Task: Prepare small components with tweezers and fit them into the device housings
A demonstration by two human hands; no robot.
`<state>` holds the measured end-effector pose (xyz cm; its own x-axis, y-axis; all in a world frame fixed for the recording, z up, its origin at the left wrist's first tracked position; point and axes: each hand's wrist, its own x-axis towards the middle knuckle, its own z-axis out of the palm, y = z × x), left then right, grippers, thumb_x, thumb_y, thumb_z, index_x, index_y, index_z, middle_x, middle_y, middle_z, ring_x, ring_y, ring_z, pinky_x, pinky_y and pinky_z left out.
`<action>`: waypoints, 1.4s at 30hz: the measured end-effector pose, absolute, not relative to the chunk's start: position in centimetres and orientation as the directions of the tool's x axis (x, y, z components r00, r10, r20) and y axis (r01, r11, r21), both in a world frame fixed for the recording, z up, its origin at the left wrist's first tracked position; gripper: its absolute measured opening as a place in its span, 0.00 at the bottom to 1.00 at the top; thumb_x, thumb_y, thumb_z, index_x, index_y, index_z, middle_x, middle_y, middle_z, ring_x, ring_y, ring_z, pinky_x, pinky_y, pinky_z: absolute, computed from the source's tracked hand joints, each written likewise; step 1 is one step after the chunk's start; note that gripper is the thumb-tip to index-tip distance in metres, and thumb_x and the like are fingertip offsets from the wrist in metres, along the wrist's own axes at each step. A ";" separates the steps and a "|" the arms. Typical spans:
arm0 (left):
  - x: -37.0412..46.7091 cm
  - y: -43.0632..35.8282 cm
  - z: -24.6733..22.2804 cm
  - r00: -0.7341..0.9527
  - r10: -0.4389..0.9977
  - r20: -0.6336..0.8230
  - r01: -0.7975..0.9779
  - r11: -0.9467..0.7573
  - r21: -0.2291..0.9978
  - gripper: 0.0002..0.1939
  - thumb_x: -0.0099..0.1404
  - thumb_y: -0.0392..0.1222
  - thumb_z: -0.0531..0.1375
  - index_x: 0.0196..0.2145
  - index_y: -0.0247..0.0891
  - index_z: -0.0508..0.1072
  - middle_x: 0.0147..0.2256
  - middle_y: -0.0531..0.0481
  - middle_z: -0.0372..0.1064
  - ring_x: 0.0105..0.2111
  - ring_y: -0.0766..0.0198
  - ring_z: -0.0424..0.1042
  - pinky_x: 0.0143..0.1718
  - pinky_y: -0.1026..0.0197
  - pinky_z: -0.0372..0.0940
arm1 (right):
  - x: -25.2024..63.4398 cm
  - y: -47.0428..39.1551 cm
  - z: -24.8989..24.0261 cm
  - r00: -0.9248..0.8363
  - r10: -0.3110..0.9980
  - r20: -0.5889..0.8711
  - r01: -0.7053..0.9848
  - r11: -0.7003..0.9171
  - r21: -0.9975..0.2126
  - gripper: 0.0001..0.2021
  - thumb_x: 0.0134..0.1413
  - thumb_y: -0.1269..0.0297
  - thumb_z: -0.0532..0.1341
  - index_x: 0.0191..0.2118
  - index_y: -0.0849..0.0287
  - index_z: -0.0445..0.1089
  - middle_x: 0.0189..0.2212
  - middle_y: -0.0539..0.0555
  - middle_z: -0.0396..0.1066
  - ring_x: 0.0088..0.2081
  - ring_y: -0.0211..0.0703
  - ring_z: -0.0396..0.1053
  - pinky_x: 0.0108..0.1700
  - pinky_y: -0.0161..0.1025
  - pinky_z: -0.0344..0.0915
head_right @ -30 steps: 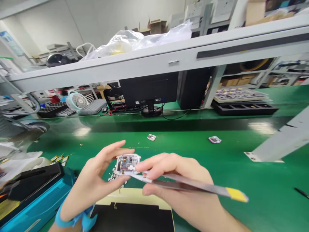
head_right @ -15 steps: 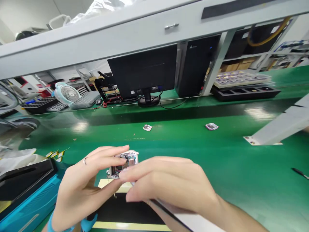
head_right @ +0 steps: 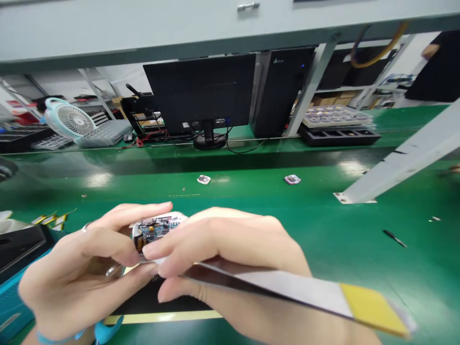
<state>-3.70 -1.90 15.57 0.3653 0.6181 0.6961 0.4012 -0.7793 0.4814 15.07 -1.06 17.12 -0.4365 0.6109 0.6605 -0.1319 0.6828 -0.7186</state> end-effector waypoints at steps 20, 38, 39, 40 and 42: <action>-3.4 -2.3 15.4 0.209 0.635 0.744 0.311 -0.764 0.565 0.09 0.48 0.28 0.63 0.24 0.36 0.66 0.42 0.44 0.69 0.37 0.57 0.72 0.29 0.64 0.70 | 14.3 -1.5 15.6 -0.286 0.701 0.653 -0.115 0.652 -0.750 0.03 0.48 0.67 0.60 0.31 0.53 0.70 0.30 0.50 0.72 0.32 0.42 0.71 0.31 0.35 0.71; -3.6 -0.4 13.8 0.333 0.667 0.667 0.220 -0.743 0.632 0.07 0.51 0.29 0.61 0.25 0.38 0.69 0.48 0.48 0.61 0.41 0.58 0.69 0.37 0.60 0.72 | 15.2 0.5 16.2 -0.333 0.709 0.621 -0.170 0.603 -0.780 0.10 0.45 0.54 0.61 0.31 0.54 0.71 0.30 0.53 0.73 0.32 0.46 0.71 0.31 0.40 0.71; -3.7 -0.5 13.7 0.349 0.676 0.649 0.236 -0.733 0.638 0.06 0.51 0.29 0.62 0.25 0.39 0.69 0.49 0.49 0.60 0.42 0.58 0.69 0.37 0.60 0.72 | 15.4 0.8 16.1 -0.345 0.693 0.633 -0.156 0.623 -0.767 0.11 0.45 0.52 0.60 0.31 0.54 0.71 0.31 0.53 0.73 0.33 0.46 0.71 0.33 0.40 0.71; -3.8 -0.5 13.7 0.366 0.684 0.631 0.253 -0.726 0.640 0.06 0.52 0.30 0.62 0.26 0.39 0.70 0.49 0.49 0.60 0.42 0.58 0.69 0.37 0.60 0.72 | 15.7 1.2 16.0 -0.377 0.655 0.655 -0.155 0.653 -0.741 0.12 0.45 0.51 0.60 0.31 0.53 0.71 0.33 0.53 0.72 0.33 0.45 0.71 0.34 0.40 0.71; -3.8 -0.5 13.9 0.382 0.689 0.616 0.290 -0.722 0.629 0.05 0.52 0.31 0.62 0.25 0.39 0.70 0.48 0.50 0.60 0.41 0.58 0.69 0.37 0.61 0.72 | 16.2 1.9 15.6 -0.456 0.538 0.709 -0.191 0.719 -0.668 0.12 0.45 0.50 0.60 0.31 0.52 0.71 0.36 0.51 0.72 0.35 0.45 0.71 0.36 0.39 0.71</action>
<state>-3.84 -0.47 13.94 0.3816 0.6894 0.6157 0.2896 -0.7218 0.6286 16.17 1.86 15.55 -0.4557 0.5378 0.7093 -0.1914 0.7190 -0.6681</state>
